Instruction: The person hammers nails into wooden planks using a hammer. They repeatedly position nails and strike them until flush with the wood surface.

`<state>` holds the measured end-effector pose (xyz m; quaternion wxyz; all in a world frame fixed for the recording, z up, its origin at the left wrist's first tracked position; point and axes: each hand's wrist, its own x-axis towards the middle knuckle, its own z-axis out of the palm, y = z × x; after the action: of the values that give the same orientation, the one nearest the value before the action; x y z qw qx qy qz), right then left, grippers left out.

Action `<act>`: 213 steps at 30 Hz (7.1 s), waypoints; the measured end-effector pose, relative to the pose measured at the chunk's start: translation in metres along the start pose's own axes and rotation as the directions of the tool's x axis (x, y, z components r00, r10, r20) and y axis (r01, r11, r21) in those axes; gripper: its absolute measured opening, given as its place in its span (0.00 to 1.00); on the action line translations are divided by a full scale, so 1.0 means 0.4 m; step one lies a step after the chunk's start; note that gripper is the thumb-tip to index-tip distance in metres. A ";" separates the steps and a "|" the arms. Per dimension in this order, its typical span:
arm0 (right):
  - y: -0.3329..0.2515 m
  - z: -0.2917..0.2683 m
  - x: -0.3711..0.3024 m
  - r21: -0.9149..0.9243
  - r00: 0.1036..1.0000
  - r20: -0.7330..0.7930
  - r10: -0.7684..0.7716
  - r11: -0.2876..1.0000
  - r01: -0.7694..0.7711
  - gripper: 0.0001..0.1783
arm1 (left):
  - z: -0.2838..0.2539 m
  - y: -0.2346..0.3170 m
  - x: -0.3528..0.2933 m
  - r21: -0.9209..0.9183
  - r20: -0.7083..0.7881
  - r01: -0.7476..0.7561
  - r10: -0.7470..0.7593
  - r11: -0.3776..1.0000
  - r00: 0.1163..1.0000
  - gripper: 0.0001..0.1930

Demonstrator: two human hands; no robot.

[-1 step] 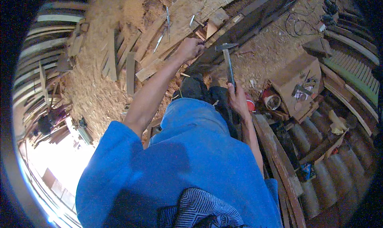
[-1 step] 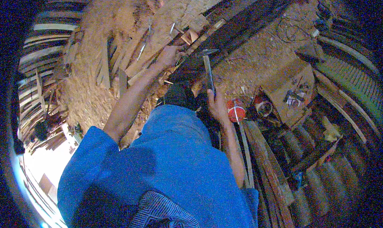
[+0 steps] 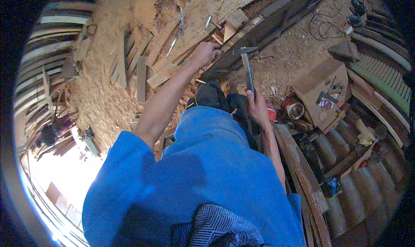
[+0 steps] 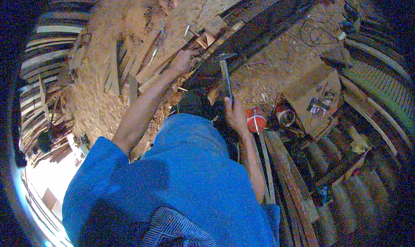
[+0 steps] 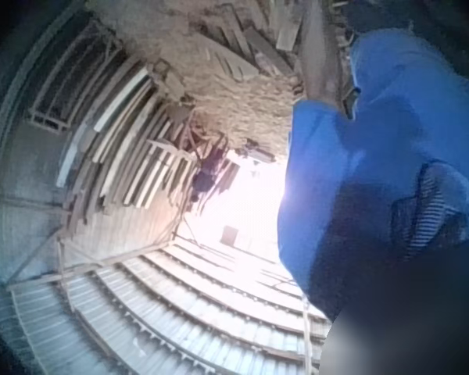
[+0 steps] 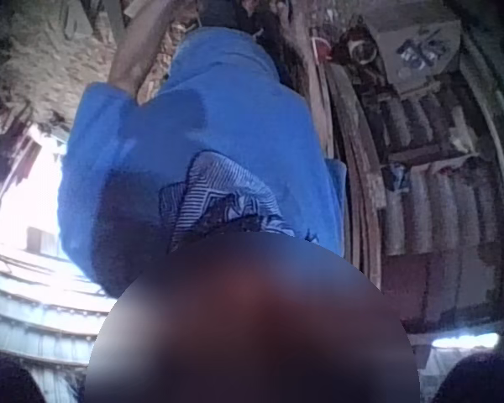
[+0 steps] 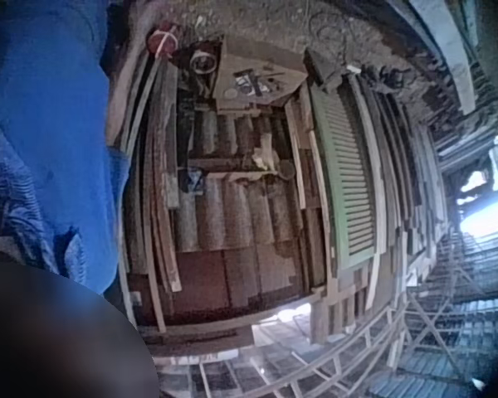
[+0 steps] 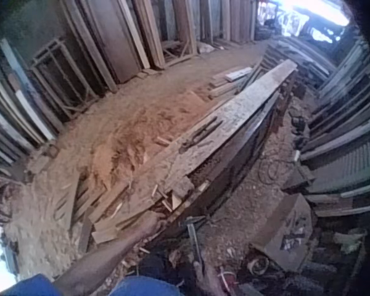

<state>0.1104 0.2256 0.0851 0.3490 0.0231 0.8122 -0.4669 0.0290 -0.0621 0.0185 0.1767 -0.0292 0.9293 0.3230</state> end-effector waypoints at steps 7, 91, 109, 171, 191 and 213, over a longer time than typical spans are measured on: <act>-0.047 -0.005 -0.006 0.025 0.998 0.011 -0.067 0.997 0.067 0.22 | 0.024 -0.002 0.007 0.183 0.135 0.119 -0.145 0.976 0.980 0.14; -0.073 0.023 0.100 -0.114 0.996 0.014 -0.090 0.989 0.091 0.25 | -0.012 -0.038 -0.155 -0.095 0.035 0.123 -0.120 0.988 0.992 0.12; -0.094 0.021 0.101 -0.158 0.989 0.141 0.038 0.987 -0.015 0.27 | 0.013 -0.014 -0.028 0.179 0.136 0.100 -0.126 0.979 0.983 0.15; 0.065 0.055 -0.010 0.086 0.982 0.061 0.179 0.979 -0.184 0.26 | 0.043 -0.041 -0.246 -0.110 -0.258 0.071 -0.097 0.991 0.961 0.15; 0.157 0.085 -0.035 0.126 0.967 -0.001 0.254 0.960 -0.252 0.25 | 0.050 -0.122 -0.242 -0.066 0.029 0.282 -0.280 0.957 0.959 0.15; 0.186 0.102 -0.049 0.101 0.972 -0.231 0.031 0.995 -0.008 0.18 | 0.026 -0.087 -0.226 0.334 -0.003 -0.007 0.009 0.943 1.000 0.18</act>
<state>0.1745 0.2413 0.0282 0.2547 0.1028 0.8230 -0.4973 0.1227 -0.0884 0.0218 0.1758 0.0042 0.9710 0.1617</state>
